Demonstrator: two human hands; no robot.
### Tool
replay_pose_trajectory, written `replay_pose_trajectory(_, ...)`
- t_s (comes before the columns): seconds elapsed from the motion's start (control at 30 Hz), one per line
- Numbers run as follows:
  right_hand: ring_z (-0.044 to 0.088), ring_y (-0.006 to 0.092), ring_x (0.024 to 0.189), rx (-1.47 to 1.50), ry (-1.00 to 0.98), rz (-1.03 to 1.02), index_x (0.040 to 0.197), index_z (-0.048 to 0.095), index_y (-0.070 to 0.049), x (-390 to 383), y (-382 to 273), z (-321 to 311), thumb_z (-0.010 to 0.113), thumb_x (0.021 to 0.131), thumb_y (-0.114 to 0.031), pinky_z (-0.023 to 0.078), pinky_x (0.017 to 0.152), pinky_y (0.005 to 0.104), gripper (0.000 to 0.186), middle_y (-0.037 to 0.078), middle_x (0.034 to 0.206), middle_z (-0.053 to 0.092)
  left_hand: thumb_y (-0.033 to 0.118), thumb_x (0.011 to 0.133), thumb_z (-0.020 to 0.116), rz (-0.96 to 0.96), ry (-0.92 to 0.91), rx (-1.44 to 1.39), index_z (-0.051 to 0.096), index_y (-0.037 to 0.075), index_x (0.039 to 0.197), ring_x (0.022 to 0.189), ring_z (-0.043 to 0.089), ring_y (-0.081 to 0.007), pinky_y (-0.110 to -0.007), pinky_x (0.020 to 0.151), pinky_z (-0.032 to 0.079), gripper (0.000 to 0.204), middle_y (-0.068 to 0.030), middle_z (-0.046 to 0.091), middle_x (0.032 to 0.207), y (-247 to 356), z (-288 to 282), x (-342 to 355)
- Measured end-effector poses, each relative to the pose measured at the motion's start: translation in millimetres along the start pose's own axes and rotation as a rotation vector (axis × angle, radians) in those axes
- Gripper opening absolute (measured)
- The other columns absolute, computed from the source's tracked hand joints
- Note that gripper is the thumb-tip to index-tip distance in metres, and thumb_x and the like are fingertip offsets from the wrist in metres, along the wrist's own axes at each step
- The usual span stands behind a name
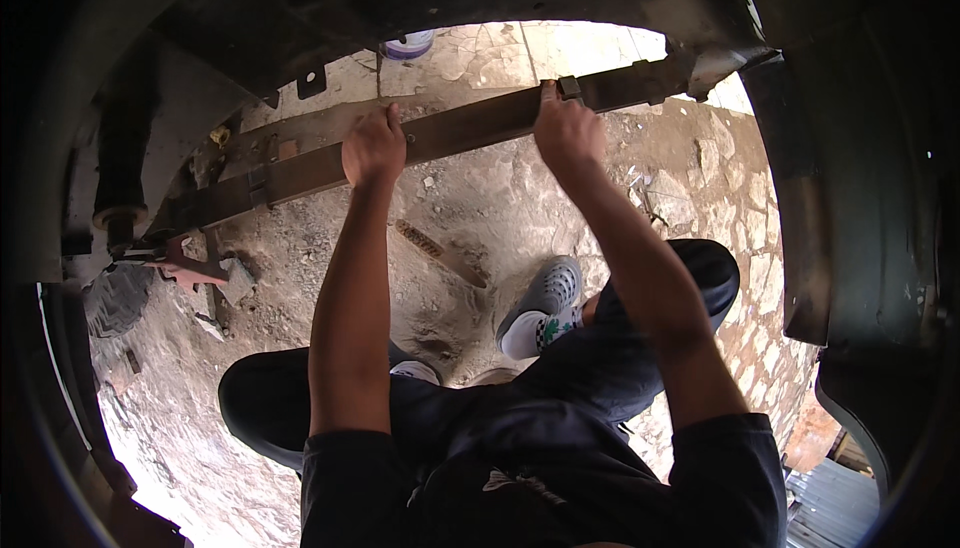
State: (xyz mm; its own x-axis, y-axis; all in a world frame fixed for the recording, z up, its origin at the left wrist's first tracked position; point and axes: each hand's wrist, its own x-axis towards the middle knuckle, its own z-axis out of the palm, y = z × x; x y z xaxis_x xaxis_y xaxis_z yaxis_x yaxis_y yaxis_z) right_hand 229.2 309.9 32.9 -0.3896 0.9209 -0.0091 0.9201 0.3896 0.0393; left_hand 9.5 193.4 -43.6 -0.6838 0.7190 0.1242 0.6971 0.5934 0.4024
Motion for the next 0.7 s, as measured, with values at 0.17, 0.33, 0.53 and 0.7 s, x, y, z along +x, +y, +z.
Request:
replay_pose_trajectory(0.17,0.073,0.0367,0.082,0.181,-0.114,-0.182,0.147,0.049,-0.012,-29,-80,24,0.034,0.105,-0.017,0.06,0.075,0.0492,0.045,0.019,0.087,0.073,0.043,0.105,0.04,0.033,0.028,-0.031,0.07,0.007,0.098,0.093,0.068,-0.038,-0.05,0.083,0.054,0.047,-0.0184,0.071,0.095,7,0,0)
replay_pose_trajectory(0.33,0.075,0.0308,0.077,-0.06,-0.06,-0.222,0.142,0.052,-0.01,-2,1,2,0.038,0.107,-0.023,0.06,0.064,0.0421,0.04,0.015,0.082,0.074,0.042,0.105,0.041,0.025,0.037,0.042,0.07,0.007,0.098,0.094,0.068,-0.037,-0.049,0.083,0.054,0.046,-0.018,0.071,0.096,-12,6,3)
replay_pose_trajectory(0.53,0.075,0.0322,0.075,0.113,-0.018,-0.019,0.14,0.052,0.0,-5,-26,16,0.044,0.099,-0.014,0.061,0.061,0.0427,0.044,0.02,0.086,0.074,0.041,0.104,0.042,0.02,0.04,0.027,0.069,0.007,0.098,0.096,0.067,-0.0359,-0.049,0.083,0.053,0.043,-0.0171,0.07,0.1,5,1,5)
replay_pose_trajectory(0.7,0.074,0.0345,0.073,0.196,-0.075,-0.343,0.137,0.055,-0.005,-29,-80,36,0.038,0.105,-0.02,0.06,0.065,0.048,0.04,0.02,0.084,0.073,0.041,0.105,0.041,0.055,0.059,0.005,0.068,0.008,0.102,0.1,0.066,-0.0357,-0.048,0.085,0.053,0.043,-0.0163,0.069,0.103,0,6,0)
